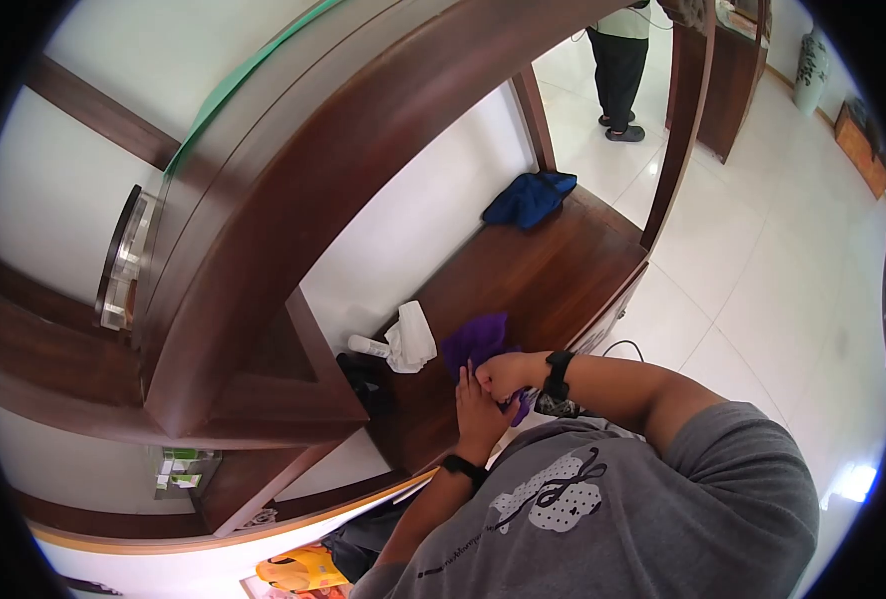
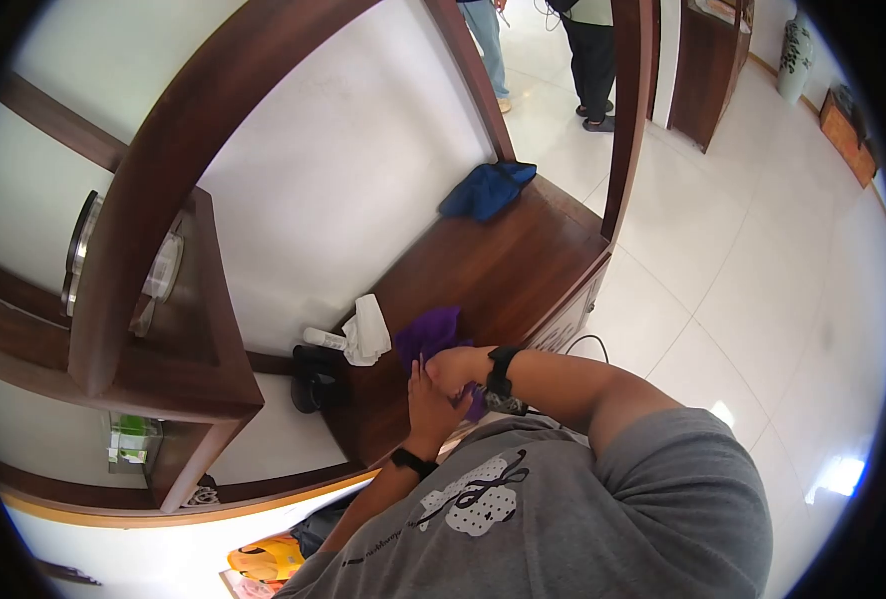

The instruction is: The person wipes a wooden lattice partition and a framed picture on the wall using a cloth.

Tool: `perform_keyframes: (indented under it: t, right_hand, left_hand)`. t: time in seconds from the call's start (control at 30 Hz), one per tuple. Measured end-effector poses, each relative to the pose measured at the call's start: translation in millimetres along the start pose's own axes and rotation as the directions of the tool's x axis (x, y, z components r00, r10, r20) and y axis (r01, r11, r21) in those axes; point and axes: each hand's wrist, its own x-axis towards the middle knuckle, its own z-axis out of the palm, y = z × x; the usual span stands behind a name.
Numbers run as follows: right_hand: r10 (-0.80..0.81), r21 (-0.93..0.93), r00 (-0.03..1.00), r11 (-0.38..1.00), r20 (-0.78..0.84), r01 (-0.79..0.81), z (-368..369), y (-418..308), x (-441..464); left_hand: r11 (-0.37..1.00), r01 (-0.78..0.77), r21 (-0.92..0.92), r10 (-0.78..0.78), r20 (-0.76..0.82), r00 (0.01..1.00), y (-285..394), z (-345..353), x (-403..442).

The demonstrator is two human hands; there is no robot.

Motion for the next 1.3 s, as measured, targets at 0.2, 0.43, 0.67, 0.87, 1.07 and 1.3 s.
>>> perform_keyframes:
  t: [0.2, 0.43, 0.67, 0.87, 1.07, 1.3]
  right_hand:
    - [0.198, 0.231, 0.973, 0.947, 0.122, -0.222, -24, -15, -19]
    - [0.419, 0.273, 0.894, 0.852, 0.158, -0.448, -61, 39, -41]
    - [0.631, 0.514, 0.769, 0.696, -0.104, -0.501, -99, 97, -120]
    - [0.696, 0.533, 0.715, 0.628, -0.058, -0.567, -101, 117, -142]
    - [0.613, 0.340, 0.772, 0.772, -0.170, -0.538, -97, 74, -139]
    - [0.557, 0.263, 0.763, 0.722, 0.328, -0.640, -69, 80, -56]
  left_hand:
    - [0.998, -0.062, 0.011, 0.060, 0.092, 0.994, 1, -3, 10]
    - [0.976, -0.199, 0.092, 0.173, 0.233, 0.957, 43, 6, 60]
    - [0.934, -0.351, 0.065, 0.327, 0.239, 0.914, 111, 28, 118]
    - [0.913, -0.406, 0.049, 0.383, 0.246, 0.890, 132, 30, 130]
    - [0.913, -0.406, -0.048, 0.407, 0.195, 0.893, 114, 19, 117]
    - [0.948, -0.307, -0.089, 0.317, 0.159, 0.935, 55, 7, 66]
